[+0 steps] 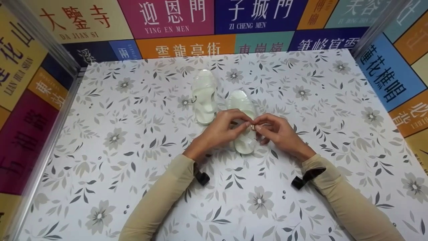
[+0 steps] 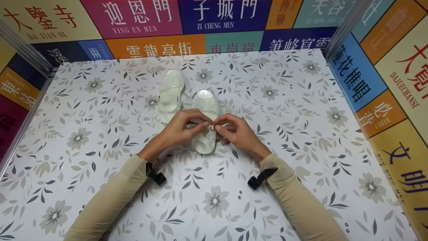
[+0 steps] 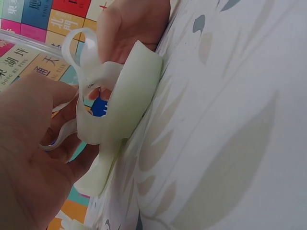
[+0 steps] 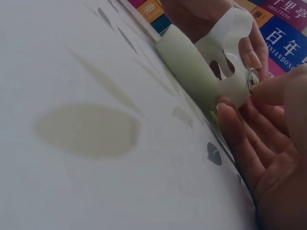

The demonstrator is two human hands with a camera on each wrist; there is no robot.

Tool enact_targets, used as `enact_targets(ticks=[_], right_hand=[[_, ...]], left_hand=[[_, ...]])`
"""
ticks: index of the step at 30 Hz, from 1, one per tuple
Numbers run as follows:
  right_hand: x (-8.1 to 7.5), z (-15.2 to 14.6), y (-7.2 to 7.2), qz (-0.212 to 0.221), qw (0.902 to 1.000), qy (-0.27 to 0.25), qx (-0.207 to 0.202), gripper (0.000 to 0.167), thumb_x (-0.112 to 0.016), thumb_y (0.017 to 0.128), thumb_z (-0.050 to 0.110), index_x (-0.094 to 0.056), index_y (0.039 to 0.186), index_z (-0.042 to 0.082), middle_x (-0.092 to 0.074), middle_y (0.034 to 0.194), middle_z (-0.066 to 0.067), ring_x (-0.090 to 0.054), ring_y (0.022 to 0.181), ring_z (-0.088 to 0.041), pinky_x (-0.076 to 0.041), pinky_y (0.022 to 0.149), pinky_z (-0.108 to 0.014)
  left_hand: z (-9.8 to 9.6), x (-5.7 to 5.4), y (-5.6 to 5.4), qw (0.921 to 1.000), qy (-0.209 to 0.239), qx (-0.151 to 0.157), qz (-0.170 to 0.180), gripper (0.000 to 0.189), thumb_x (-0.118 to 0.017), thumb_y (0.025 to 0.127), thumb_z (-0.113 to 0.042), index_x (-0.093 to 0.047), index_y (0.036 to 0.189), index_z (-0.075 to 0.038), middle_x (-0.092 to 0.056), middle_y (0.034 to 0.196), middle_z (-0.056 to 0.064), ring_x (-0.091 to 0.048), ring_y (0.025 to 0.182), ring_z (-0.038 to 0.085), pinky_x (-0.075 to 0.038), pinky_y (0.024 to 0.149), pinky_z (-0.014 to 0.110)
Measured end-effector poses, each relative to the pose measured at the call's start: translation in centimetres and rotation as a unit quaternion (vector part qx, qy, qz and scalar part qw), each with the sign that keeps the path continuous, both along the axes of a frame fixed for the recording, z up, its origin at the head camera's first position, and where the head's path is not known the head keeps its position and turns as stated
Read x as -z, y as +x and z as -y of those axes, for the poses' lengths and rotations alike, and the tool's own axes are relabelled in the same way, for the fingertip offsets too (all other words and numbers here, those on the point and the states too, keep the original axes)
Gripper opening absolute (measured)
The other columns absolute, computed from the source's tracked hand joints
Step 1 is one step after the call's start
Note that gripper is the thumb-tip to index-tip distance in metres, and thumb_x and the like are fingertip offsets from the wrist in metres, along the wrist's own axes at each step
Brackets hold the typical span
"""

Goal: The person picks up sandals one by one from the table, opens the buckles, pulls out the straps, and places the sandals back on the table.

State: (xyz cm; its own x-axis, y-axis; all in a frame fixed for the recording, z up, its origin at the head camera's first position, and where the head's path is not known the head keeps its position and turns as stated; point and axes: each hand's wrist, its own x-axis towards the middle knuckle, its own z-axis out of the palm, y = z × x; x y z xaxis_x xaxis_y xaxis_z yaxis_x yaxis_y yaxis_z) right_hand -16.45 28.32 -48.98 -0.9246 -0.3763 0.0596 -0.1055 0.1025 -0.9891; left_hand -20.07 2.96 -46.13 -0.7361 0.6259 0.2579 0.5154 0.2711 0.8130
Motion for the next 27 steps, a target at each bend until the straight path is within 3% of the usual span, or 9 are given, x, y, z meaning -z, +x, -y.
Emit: enact_targets(ticks=[9, 17, 19, 22, 27], right_hand=[[-0.1, 0.1, 0.1, 0.006, 1.0000, -0.001, -0.002, 0.020, -0.071, 0.105, 0.008, -0.067, 0.121, -0.003, -0.074, 0.093, -0.016, -0.073, 0.072, -0.021, -0.065, 0.064, -0.033], [-0.3, 0.1, 0.2, 0.007, 0.9985, 0.052, -0.019, 0.030, -0.071, 0.106, 0.017, -0.071, 0.135, 0.010, -0.076, 0.112, -0.013, -0.074, 0.083, -0.023, -0.067, 0.076, -0.037], [-0.3, 0.1, 0.2, 0.006, 0.9984, 0.053, -0.017, 0.029, -0.072, 0.105, 0.016, -0.071, 0.134, 0.010, -0.076, 0.110, -0.014, -0.074, 0.084, -0.022, -0.067, 0.076, -0.037], [-0.2, 0.0, 0.2, 0.002, 0.9989, 0.045, -0.012, 0.029, -0.074, 0.104, 0.013, -0.070, 0.132, 0.008, -0.075, 0.105, -0.016, -0.074, 0.082, -0.022, -0.068, 0.075, -0.037], [0.0, 0.0, 0.0, -0.007, 0.9995, 0.031, -0.003, 0.028, -0.075, 0.103, 0.012, -0.069, 0.128, 0.002, -0.075, 0.104, -0.019, -0.076, 0.082, -0.024, -0.068, 0.072, -0.039]], left_hand=[[-0.1, 0.1, 0.0, 0.9975, 0.039, -0.008, 0.058, 0.019, -0.066, 0.098, -0.006, -0.081, 0.109, -0.011, -0.079, 0.112, 0.001, -0.073, 0.105, 0.010, -0.063, 0.093, 0.023], [0.1, 0.1, -0.2, 0.9965, 0.062, -0.016, 0.054, 0.018, -0.065, 0.098, -0.004, -0.078, 0.109, -0.008, -0.079, 0.110, 0.005, -0.074, 0.105, 0.012, -0.063, 0.095, 0.024], [0.1, 0.0, -0.2, 0.9977, 0.048, -0.027, 0.039, 0.016, -0.067, 0.099, -0.005, -0.077, 0.110, -0.009, -0.079, 0.111, 0.005, -0.074, 0.108, 0.013, -0.061, 0.098, 0.023], [-0.1, -0.4, 0.0, 0.9985, 0.011, -0.050, -0.021, 0.019, -0.069, 0.100, -0.009, -0.075, 0.118, -0.010, -0.077, 0.119, 0.005, -0.072, 0.113, 0.014, -0.058, 0.102, 0.023], [-0.8, -0.9, 0.7, 0.9830, -0.072, -0.105, -0.132, 0.042, -0.071, 0.102, -0.015, -0.062, 0.143, -0.012, -0.063, 0.145, 0.007, -0.062, 0.131, 0.023, -0.052, 0.112, 0.034]])
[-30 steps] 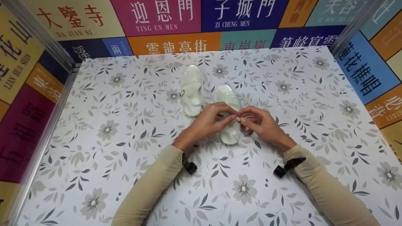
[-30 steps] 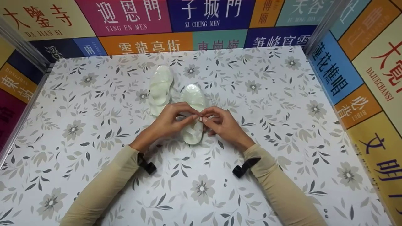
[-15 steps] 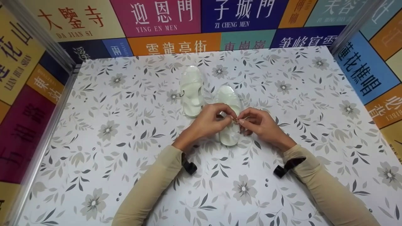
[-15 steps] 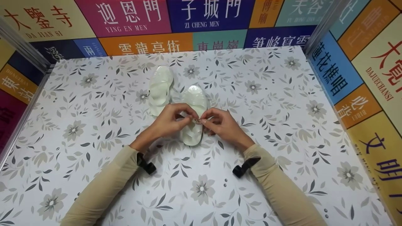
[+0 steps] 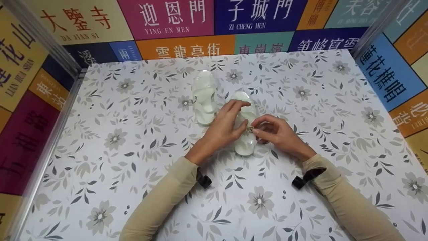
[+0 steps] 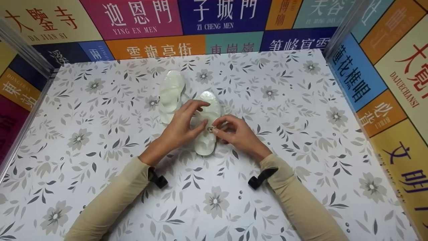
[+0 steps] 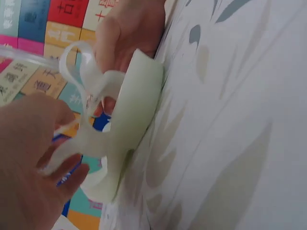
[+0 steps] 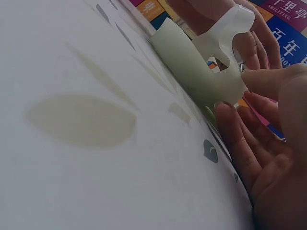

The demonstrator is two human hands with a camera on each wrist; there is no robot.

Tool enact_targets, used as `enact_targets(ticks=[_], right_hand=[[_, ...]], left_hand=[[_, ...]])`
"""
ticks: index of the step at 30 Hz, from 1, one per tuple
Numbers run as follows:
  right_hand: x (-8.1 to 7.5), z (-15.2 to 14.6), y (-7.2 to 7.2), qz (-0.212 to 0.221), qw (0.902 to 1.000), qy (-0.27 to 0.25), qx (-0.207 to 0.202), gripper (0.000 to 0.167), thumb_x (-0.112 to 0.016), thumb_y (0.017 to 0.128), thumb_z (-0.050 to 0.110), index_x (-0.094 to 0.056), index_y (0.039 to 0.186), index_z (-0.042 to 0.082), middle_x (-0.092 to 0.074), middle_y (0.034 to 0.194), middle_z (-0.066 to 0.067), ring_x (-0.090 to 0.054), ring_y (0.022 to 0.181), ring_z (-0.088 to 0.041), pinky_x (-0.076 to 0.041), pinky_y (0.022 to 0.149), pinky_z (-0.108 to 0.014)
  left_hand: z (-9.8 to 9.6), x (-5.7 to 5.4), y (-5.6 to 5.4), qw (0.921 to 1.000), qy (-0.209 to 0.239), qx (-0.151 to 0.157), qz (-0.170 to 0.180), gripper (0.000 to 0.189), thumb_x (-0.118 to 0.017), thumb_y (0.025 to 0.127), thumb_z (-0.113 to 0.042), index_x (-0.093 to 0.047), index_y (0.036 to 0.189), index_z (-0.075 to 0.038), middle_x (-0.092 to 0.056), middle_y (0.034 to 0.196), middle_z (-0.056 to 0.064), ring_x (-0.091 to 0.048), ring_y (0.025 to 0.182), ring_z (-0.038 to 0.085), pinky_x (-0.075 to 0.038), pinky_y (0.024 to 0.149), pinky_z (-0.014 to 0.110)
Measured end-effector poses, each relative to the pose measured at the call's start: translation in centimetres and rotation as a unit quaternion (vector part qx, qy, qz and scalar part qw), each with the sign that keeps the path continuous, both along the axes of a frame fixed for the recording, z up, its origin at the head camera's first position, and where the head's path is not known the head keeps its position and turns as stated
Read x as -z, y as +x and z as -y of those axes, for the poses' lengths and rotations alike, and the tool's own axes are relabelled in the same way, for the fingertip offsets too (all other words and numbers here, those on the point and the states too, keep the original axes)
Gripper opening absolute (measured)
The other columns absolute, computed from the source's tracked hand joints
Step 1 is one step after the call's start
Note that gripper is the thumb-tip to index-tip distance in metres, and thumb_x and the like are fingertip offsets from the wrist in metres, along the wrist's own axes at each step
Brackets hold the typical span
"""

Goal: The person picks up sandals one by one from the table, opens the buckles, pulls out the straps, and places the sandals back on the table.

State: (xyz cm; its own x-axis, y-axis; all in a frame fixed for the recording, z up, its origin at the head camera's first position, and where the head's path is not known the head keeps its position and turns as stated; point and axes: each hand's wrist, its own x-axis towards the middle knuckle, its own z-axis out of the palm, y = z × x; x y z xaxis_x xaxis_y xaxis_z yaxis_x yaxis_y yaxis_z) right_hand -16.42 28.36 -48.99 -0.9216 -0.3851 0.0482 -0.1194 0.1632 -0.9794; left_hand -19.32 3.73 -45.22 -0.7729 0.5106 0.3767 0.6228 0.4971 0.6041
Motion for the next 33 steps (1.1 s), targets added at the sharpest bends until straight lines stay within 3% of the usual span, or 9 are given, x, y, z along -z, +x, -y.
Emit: enact_targets(ticks=[3, 7, 12, 16, 21, 27, 30, 33], right_hand=[[0.0, 0.2, 0.0, 0.010, 0.9998, 0.001, 0.016, 0.030, -0.077, 0.102, 0.013, -0.067, 0.126, 0.000, -0.076, 0.106, -0.020, -0.077, 0.085, -0.023, -0.068, 0.073, -0.040], [-0.5, 0.6, 0.2, 0.035, 0.9982, 0.018, 0.044, 0.037, -0.082, 0.098, 0.015, -0.066, 0.127, -0.002, -0.077, 0.109, -0.020, -0.079, 0.093, -0.019, -0.068, 0.078, -0.036], [-1.3, 1.1, 0.6, 0.059, 0.9946, 0.048, 0.071, 0.043, -0.085, 0.097, 0.022, -0.067, 0.129, 0.000, -0.078, 0.114, -0.022, -0.080, 0.097, -0.018, -0.068, 0.084, -0.037], [-1.7, 1.5, 1.0, 0.058, 0.9928, 0.062, 0.085, 0.044, -0.084, 0.097, 0.028, -0.069, 0.129, 0.002, -0.078, 0.119, -0.022, -0.081, 0.096, -0.019, -0.068, 0.083, -0.038], [-1.6, 1.9, 1.5, 0.018, 0.9924, 0.072, 0.099, 0.038, -0.081, 0.100, 0.028, -0.073, 0.127, 0.003, -0.078, 0.123, -0.018, -0.081, 0.096, -0.017, -0.068, 0.079, -0.036], [-1.3, 2.4, 1.7, -0.036, 0.9895, 0.080, 0.115, 0.026, -0.076, 0.103, 0.021, -0.076, 0.125, 0.007, -0.079, 0.122, -0.014, -0.079, 0.099, -0.014, -0.066, 0.078, -0.028], [-1.2, 2.4, 1.3, -0.043, 0.9887, 0.080, 0.119, 0.026, -0.073, 0.105, 0.021, -0.075, 0.128, 0.008, -0.077, 0.124, -0.013, -0.077, 0.101, -0.014, -0.064, 0.075, -0.025], [-1.1, 2.4, 0.7, -0.042, 0.9896, 0.064, 0.122, 0.028, -0.071, 0.107, 0.021, -0.073, 0.131, 0.007, -0.075, 0.129, -0.015, -0.076, 0.110, -0.016, -0.064, 0.083, -0.023]], left_hand=[[-0.3, -0.3, 0.8, 0.9980, -0.046, -0.038, -0.019, 0.050, -0.073, 0.101, -0.014, -0.058, 0.149, -0.012, -0.052, 0.159, 0.013, -0.056, 0.141, 0.033, -0.051, 0.117, 0.043], [-0.6, -0.8, 1.9, 0.9928, -0.082, -0.087, -0.003, 0.058, -0.074, 0.101, -0.016, -0.053, 0.154, -0.008, -0.046, 0.163, 0.022, -0.057, 0.138, 0.042, -0.053, 0.114, 0.051], [-0.6, -1.7, 2.9, 0.9866, -0.097, -0.126, 0.037, 0.067, -0.073, 0.104, -0.026, -0.041, 0.157, 0.001, -0.058, 0.139, 0.029, -0.069, 0.114, 0.045, -0.060, 0.098, 0.054], [-0.5, -2.1, 3.2, 0.9840, -0.105, -0.104, 0.098, 0.066, -0.068, 0.107, -0.030, -0.039, 0.154, 0.006, -0.072, 0.117, 0.031, -0.075, 0.105, 0.047, -0.062, 0.092, 0.055], [-0.7, -1.9, 3.2, 0.9827, -0.092, -0.068, 0.146, 0.063, -0.063, 0.110, -0.029, -0.039, 0.157, 0.005, -0.075, 0.116, 0.033, -0.076, 0.114, 0.044, -0.063, 0.097, 0.051], [-0.8, -1.4, 3.1, 0.9883, -0.054, -0.072, 0.123, 0.060, -0.064, 0.109, -0.025, -0.042, 0.156, 0.006, -0.077, 0.110, 0.028, -0.078, 0.105, 0.038, -0.064, 0.091, 0.047], [-1.0, -0.8, 2.8, 0.9915, -0.029, -0.076, 0.101, 0.055, -0.062, 0.110, -0.022, -0.045, 0.154, 0.006, -0.078, 0.105, 0.025, -0.078, 0.097, 0.031, -0.064, 0.086, 0.044], [-1.1, -0.2, 2.3, 0.9932, -0.007, -0.082, 0.082, 0.049, -0.059, 0.110, -0.019, -0.049, 0.151, 0.006, -0.078, 0.094, 0.019, -0.075, 0.088, 0.027, -0.063, 0.081, 0.042]])
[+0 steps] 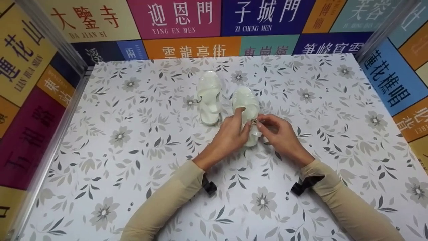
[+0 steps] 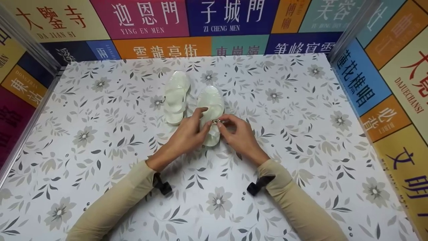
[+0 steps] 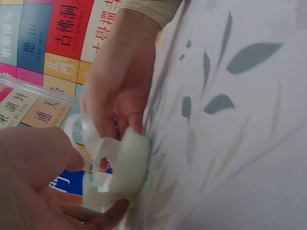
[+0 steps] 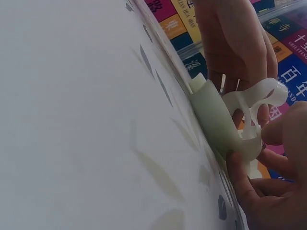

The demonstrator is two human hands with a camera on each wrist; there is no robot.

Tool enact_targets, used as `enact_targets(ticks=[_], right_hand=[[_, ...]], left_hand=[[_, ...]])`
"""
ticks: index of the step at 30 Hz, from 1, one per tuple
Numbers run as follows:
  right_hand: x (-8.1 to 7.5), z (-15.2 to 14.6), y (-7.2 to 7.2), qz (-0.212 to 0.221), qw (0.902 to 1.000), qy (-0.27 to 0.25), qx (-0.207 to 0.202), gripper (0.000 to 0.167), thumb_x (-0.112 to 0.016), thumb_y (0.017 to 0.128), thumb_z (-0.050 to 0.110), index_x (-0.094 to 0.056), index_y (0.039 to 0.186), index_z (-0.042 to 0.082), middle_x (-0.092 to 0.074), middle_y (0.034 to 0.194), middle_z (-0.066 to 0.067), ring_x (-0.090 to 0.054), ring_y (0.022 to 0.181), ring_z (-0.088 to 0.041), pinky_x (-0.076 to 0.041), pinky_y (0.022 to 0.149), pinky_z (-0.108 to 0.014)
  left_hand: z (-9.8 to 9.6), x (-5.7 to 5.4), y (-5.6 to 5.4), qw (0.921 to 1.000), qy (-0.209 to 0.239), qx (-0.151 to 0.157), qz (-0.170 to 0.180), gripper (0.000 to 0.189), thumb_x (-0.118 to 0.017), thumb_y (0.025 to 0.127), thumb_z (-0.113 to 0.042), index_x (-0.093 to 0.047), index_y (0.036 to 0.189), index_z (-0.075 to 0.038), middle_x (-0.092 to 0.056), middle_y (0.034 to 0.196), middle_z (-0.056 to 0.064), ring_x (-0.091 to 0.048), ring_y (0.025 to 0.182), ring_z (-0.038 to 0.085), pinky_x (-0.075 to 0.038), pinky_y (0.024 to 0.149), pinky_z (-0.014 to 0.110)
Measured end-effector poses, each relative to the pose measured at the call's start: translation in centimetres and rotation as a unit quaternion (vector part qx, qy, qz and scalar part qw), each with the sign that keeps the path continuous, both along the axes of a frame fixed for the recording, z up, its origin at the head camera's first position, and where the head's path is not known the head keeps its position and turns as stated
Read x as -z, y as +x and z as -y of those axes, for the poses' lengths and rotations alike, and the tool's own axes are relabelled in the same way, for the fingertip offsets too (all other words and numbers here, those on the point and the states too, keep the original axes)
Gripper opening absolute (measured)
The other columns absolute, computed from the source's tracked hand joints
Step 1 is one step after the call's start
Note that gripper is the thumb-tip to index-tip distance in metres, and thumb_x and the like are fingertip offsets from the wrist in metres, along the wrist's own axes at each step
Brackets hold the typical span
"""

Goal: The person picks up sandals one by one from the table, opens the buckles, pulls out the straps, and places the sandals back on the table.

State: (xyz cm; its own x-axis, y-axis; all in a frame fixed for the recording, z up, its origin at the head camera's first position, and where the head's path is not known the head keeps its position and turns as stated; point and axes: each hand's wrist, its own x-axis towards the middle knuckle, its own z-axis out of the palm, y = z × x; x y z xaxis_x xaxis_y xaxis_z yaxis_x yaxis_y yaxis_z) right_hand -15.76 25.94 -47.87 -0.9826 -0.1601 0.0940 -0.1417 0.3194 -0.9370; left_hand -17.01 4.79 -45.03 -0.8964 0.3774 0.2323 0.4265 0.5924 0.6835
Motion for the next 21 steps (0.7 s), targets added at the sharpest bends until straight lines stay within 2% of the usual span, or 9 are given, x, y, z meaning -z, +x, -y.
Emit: enact_targets(ticks=[2, 4, 6, 9, 13, 17, 21], right_hand=[[0.1, 0.0, -0.6, -0.004, 0.9999, -0.010, 0.004, 0.029, -0.071, 0.107, 0.020, -0.072, 0.132, 0.005, -0.074, 0.132, -0.015, -0.074, 0.116, -0.017, -0.063, 0.089, -0.023], [0.2, 0.0, -1.2, -0.014, 0.9998, -0.014, 0.008, 0.030, -0.071, 0.107, 0.019, -0.071, 0.132, 0.004, -0.072, 0.137, -0.014, -0.071, 0.123, -0.019, -0.059, 0.102, -0.022], [0.2, 0.1, -1.9, -0.023, 0.9995, -0.016, 0.014, 0.030, -0.070, 0.107, 0.018, -0.071, 0.132, 0.003, -0.070, 0.141, -0.013, -0.068, 0.127, -0.020, -0.056, 0.106, -0.021], [0.2, 0.6, -2.9, -0.033, 0.9991, -0.017, 0.019, 0.030, -0.070, 0.107, 0.017, -0.071, 0.133, 0.002, -0.069, 0.144, -0.014, -0.067, 0.129, -0.022, -0.054, 0.107, -0.021], [0.1, 1.2, -4.3, -0.029, 0.9989, -0.028, 0.023, 0.032, -0.068, 0.108, 0.017, -0.069, 0.136, 0.002, -0.066, 0.148, -0.015, -0.065, 0.129, -0.024, -0.055, 0.102, -0.020], [0.1, 1.7, -5.7, -0.015, 0.9987, -0.042, 0.024, 0.032, -0.065, 0.109, 0.015, -0.067, 0.137, 0.001, -0.062, 0.154, -0.014, -0.063, 0.131, -0.025, -0.055, 0.099, -0.019], [0.2, 2.0, -6.9, -0.016, 0.9984, -0.043, 0.033, 0.032, -0.063, 0.109, 0.012, -0.066, 0.138, -0.001, -0.064, 0.151, -0.015, -0.062, 0.135, -0.027, -0.054, 0.102, -0.019]], left_hand=[[-0.2, 0.4, -0.4, 0.9999, 0.009, -0.004, -0.013, 0.044, -0.058, 0.111, -0.016, -0.053, 0.149, 0.005, -0.077, 0.090, 0.016, -0.074, 0.087, 0.027, -0.062, 0.082, 0.043], [-0.3, 0.8, -0.9, 0.9995, 0.018, -0.009, -0.024, 0.040, -0.056, 0.110, -0.013, -0.056, 0.146, 0.004, -0.076, 0.087, 0.015, -0.073, 0.086, 0.027, -0.061, 0.083, 0.044], [-0.5, 1.1, -1.5, 0.9990, 0.025, -0.019, -0.033, 0.037, -0.055, 0.109, -0.011, -0.059, 0.144, 0.003, -0.076, 0.088, 0.015, -0.074, 0.088, 0.028, -0.060, 0.086, 0.045], [-0.7, 1.4, -2.3, 0.9978, 0.036, -0.041, -0.038, 0.036, -0.055, 0.109, -0.010, -0.061, 0.143, 0.000, -0.079, 0.096, 0.017, -0.076, 0.096, 0.031, -0.060, 0.089, 0.047], [-1.1, 1.5, -3.4, 0.9963, 0.040, -0.069, -0.032, 0.036, -0.053, 0.107, -0.008, -0.062, 0.142, -0.003, -0.080, 0.111, 0.018, -0.075, 0.106, 0.035, -0.059, 0.095, 0.048], [-1.6, 1.7, -4.2, 0.9951, 0.030, -0.092, -0.021, 0.039, -0.051, 0.106, -0.006, -0.061, 0.144, -0.006, -0.077, 0.130, 0.013, -0.073, 0.109, 0.037, -0.058, 0.099, 0.048], [-2.2, 1.9, -5.0, 0.9927, 0.034, -0.115, -0.010, 0.040, -0.050, 0.106, -0.006, -0.062, 0.145, -0.010, -0.071, 0.143, 0.007, -0.070, 0.115, 0.038, -0.056, 0.101, 0.049]])
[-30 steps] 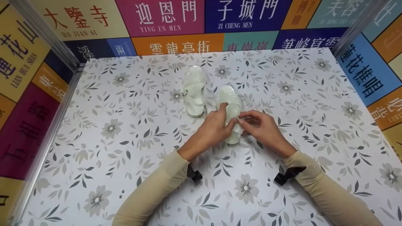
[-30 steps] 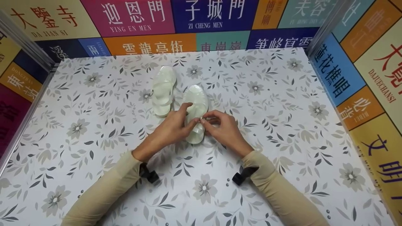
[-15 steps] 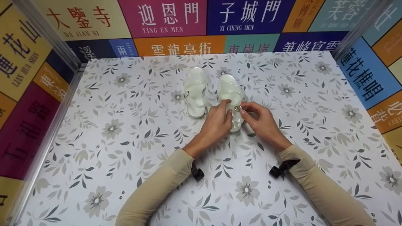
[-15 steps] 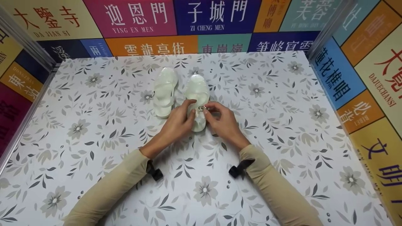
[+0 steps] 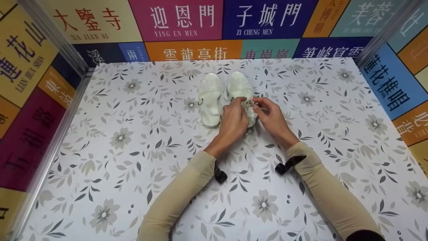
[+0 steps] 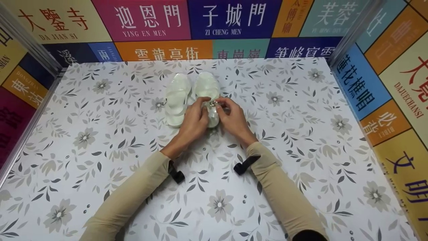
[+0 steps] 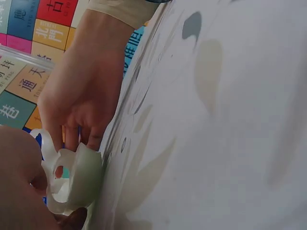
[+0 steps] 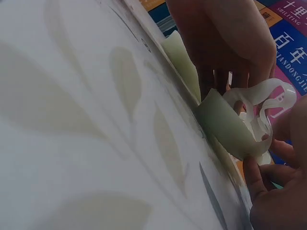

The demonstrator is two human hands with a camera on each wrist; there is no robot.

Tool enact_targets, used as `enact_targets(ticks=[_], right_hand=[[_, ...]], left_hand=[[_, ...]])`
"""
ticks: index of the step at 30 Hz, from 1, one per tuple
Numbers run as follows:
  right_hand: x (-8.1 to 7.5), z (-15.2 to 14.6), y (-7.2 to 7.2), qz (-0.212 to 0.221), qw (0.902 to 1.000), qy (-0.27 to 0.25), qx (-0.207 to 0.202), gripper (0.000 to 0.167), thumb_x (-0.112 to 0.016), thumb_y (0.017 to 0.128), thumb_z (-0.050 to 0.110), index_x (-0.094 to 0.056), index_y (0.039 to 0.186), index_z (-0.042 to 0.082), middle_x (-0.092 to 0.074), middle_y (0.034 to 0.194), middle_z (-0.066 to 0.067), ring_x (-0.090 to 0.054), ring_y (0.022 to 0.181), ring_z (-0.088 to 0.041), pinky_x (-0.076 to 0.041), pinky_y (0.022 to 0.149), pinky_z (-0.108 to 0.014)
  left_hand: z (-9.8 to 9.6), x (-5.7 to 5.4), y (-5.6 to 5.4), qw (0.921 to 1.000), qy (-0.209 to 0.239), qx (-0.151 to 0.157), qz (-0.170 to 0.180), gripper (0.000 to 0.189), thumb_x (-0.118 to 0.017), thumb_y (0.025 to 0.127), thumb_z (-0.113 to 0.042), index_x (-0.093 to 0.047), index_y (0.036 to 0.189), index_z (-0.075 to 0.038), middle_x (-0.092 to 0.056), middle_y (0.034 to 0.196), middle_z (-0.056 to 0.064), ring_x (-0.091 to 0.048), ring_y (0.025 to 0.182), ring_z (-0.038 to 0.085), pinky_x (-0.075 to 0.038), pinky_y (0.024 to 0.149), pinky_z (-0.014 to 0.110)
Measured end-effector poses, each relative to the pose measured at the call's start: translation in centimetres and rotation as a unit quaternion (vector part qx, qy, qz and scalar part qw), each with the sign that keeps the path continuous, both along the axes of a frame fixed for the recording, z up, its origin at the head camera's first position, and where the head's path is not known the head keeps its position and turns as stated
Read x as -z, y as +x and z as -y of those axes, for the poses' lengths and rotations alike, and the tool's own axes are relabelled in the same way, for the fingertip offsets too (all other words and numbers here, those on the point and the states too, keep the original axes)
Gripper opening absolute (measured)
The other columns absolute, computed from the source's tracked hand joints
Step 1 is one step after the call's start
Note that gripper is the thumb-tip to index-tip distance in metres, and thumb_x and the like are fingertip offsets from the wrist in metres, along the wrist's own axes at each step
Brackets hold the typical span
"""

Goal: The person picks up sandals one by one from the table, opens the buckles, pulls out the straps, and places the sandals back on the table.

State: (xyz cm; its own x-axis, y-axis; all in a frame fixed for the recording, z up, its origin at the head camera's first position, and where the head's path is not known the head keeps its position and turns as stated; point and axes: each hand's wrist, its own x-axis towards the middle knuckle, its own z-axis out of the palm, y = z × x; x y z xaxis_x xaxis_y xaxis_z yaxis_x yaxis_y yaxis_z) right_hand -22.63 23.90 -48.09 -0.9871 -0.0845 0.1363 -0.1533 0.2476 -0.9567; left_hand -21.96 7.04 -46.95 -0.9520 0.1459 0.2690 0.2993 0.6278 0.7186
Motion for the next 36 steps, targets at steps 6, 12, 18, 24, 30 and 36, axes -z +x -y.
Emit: enact_targets(ticks=[6, 12, 18, 24, 30, 36], right_hand=[[0.3, 0.2, -0.9, 0.009, 0.9993, 0.037, 0.006, 0.034, -0.059, 0.111, 0.012, -0.063, 0.141, -0.004, -0.065, 0.147, -0.021, -0.061, 0.140, -0.030, -0.049, 0.108, -0.019], [0.4, 0.1, -0.9, 0.016, 0.9978, 0.063, 0.018, 0.035, -0.058, 0.112, 0.013, -0.061, 0.142, -0.003, -0.066, 0.145, -0.022, -0.061, 0.136, -0.029, -0.048, 0.106, -0.020], [-0.4, 0.4, -0.8, 0.001, 0.9990, 0.023, 0.038, 0.035, -0.052, 0.115, 0.016, -0.061, 0.144, -0.001, -0.064, 0.146, -0.021, -0.060, 0.133, -0.030, -0.047, 0.107, -0.028], [-3.0, 2.0, -0.1, -0.073, 0.9960, 0.001, 0.051, 0.036, -0.047, 0.116, 0.021, -0.063, 0.142, 0.001, -0.064, 0.144, -0.018, -0.057, 0.136, -0.030, -0.045, 0.115, -0.037], [-5.9, 5.2, 1.5, -0.100, 0.9941, -0.037, -0.022, 0.036, -0.055, 0.112, 0.009, -0.058, 0.147, -0.002, -0.062, 0.149, -0.015, -0.060, 0.142, -0.028, -0.050, 0.116, -0.037], [-6.2, 8.6, 1.9, 0.017, 0.9970, -0.056, -0.052, 0.049, -0.049, 0.113, 0.010, -0.042, 0.160, -0.004, -0.048, 0.165, -0.024, -0.048, 0.155, -0.036, -0.040, 0.129, -0.043]], left_hand=[[-0.6, 0.6, -0.8, 0.9998, 0.002, -0.013, 0.015, 0.038, -0.045, 0.109, -0.011, -0.064, 0.142, -0.012, -0.070, 0.142, 0.007, -0.065, 0.124, 0.039, -0.054, 0.105, 0.049], [-0.6, 0.4, -0.7, 0.9993, 0.004, 0.000, 0.036, 0.039, -0.043, 0.112, -0.015, -0.061, 0.146, -0.012, -0.065, 0.149, 0.011, -0.060, 0.135, 0.041, -0.050, 0.115, 0.052], [-0.2, -1.7, -0.1, 0.9989, 0.013, 0.045, 0.009, 0.042, -0.042, 0.109, -0.006, -0.059, 0.148, -0.005, -0.055, 0.160, 0.020, -0.047, 0.152, 0.041, -0.036, 0.129, 0.051], [2.1, -4.5, -0.2, 0.9951, 0.046, 0.078, -0.041, 0.044, -0.039, 0.107, 0.002, -0.059, 0.146, -0.004, -0.062, 0.154, 0.014, -0.049, 0.152, 0.028, -0.032, 0.130, 0.039], [6.2, -5.4, -1.1, 0.9932, 0.082, 0.034, -0.076, 0.042, -0.041, 0.107, 0.001, -0.063, 0.142, -0.007, -0.064, 0.151, 0.011, -0.053, 0.145, 0.028, -0.036, 0.126, 0.037], [9.3, -4.5, -2.5, 0.9932, 0.085, -0.013, -0.078, 0.039, -0.045, 0.105, 0.002, -0.066, 0.138, -0.004, -0.069, 0.142, 0.012, -0.058, 0.139, 0.030, -0.038, 0.123, 0.042]])
